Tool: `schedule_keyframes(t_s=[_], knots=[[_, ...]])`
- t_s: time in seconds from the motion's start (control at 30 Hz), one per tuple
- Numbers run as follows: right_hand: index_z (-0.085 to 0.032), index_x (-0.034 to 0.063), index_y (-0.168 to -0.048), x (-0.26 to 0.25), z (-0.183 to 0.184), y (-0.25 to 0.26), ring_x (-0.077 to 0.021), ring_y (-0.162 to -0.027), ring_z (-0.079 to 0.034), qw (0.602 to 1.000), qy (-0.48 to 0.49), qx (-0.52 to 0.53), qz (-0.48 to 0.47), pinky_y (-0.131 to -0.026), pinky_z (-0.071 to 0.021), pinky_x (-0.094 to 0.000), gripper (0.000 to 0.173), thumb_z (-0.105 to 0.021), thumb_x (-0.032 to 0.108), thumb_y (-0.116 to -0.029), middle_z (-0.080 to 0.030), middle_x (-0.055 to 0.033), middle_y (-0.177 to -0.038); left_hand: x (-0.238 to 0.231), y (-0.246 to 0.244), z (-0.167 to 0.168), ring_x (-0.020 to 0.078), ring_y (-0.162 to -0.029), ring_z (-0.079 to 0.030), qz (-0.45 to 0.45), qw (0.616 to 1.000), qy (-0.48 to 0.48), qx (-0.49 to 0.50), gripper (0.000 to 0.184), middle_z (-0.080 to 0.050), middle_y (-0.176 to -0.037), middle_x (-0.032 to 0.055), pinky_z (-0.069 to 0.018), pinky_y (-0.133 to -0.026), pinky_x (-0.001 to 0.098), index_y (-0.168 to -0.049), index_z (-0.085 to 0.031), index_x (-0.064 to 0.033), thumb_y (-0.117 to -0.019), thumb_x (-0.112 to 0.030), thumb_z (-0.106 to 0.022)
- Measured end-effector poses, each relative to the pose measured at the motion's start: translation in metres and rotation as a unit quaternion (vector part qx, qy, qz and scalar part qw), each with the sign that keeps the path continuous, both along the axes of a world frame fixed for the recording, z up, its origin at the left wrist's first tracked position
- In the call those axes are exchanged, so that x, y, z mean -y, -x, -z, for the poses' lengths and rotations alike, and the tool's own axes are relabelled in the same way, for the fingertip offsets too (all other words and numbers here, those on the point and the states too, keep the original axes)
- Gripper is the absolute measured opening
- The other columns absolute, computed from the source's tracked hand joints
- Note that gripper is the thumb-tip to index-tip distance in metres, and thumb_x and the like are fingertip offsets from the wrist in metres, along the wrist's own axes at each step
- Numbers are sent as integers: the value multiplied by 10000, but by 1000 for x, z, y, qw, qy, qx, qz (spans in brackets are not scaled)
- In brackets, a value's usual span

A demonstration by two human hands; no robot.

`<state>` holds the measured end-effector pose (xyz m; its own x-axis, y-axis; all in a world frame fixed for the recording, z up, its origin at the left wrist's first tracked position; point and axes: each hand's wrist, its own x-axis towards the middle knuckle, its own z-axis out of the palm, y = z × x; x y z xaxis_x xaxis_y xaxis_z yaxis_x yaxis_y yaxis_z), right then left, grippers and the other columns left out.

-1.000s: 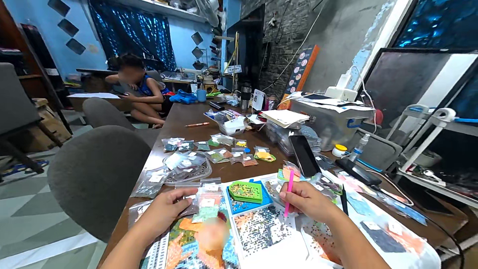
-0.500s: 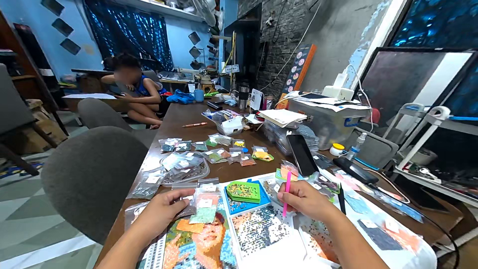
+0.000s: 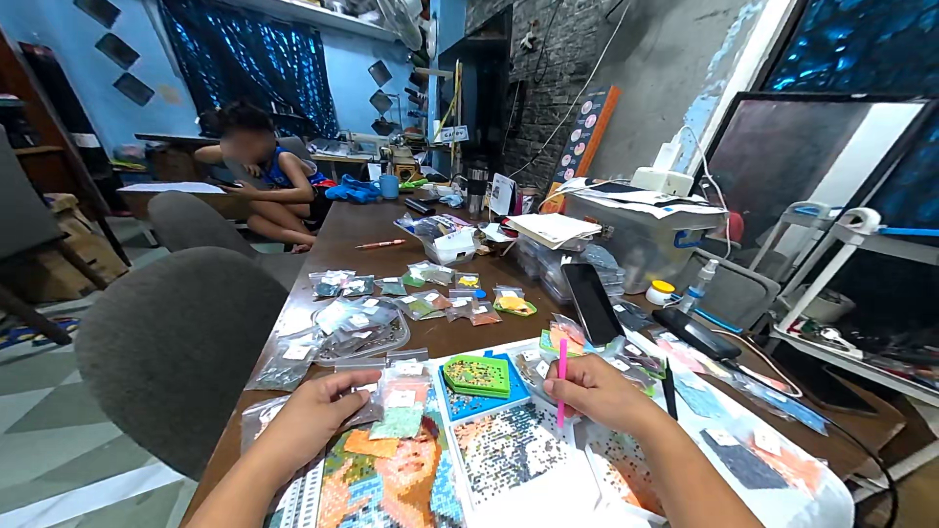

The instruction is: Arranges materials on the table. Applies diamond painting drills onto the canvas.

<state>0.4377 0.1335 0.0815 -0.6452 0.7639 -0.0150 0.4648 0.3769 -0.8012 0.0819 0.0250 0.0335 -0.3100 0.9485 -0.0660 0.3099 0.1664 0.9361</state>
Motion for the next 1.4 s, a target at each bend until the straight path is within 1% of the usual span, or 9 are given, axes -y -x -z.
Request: schedule_keyframes(t_s=[0.23, 0.37, 0.47, 0.67, 0.93, 1.3, 1.4], knots=[[-651, 123, -848, 0, 0, 0, 35, -594, -536, 1000, -3, 12, -2, -586, -448, -165, 245, -523, 237, -1022, -570, 102, -666, 0, 0, 0, 93, -831, -645, 2, 1000, -3, -3, 233, -714, -1075, 51, -518, -741, 271, -1204, -702, -66, -1010, -17, -580], [-653, 124, -844, -1, 1, 1, 35, -592, -541, 1000, -5, 12, -2, -586, -453, -165, 248, -524, 238, -1023, -573, 105, -664, 0, 1, 1, 97, -848, -650, 1, 1000, -4, -4, 232, -718, -1095, 46, -519, -745, 279, -1204, -704, -70, -1010, -24, -583], [-658, 102, -866, 0, 0, 1, 24, -603, -547, 1000, -4, 15, 1, -603, -466, -179, 244, -530, 242, -1020, -570, 90, -674, 1, 1, 0, 106, -878, -656, 5, 1000, -5, -12, 237, -715, -1112, 54, -527, -783, 299, -1214, -699, -68, -1006, -31, -590], [-656, 108, -855, -1, 0, 1, 30, -600, -542, 1000, -4, 10, 1, -596, -456, -170, 245, -527, 233, -1023, -572, 94, -672, 1, 0, -1, 113, -886, -657, 1, 1000, 0, -6, 237, -712, -1110, 64, -529, -793, 303, -1207, -701, -66, -1005, -18, -588], [-657, 114, -841, 0, 1, 1, 33, -585, -537, 1000, -1, -1, 4, -580, -448, -164, 244, -532, 224, -1019, -574, 100, -655, 1, -1, -1, 110, -871, -664, -1, 1000, 1, 3, 235, -718, -1100, 61, -536, -772, 290, -1207, -701, -64, -1008, -19, -585], [-665, 108, -863, -1, 1, 1, 31, -609, -556, 1000, 2, 10, 4, -608, -469, -167, 239, -539, 230, -1025, -585, 92, -677, 1, -1, -1, 98, -817, -653, -2, 1000, 0, 5, 233, -721, -1072, 54, -523, -718, 269, -1210, -702, -65, -1013, -23, -583], [-665, 106, -859, -1, 2, 1, 30, -606, -556, 1000, -1, 7, 3, -602, -468, -167, 244, -536, 231, -1025, -588, 91, -676, 1, -1, -2, 100, -825, -650, -1, 1000, 2, 3, 237, -718, -1075, 54, -520, -716, 272, -1214, -699, -66, -1012, -21, -584]])
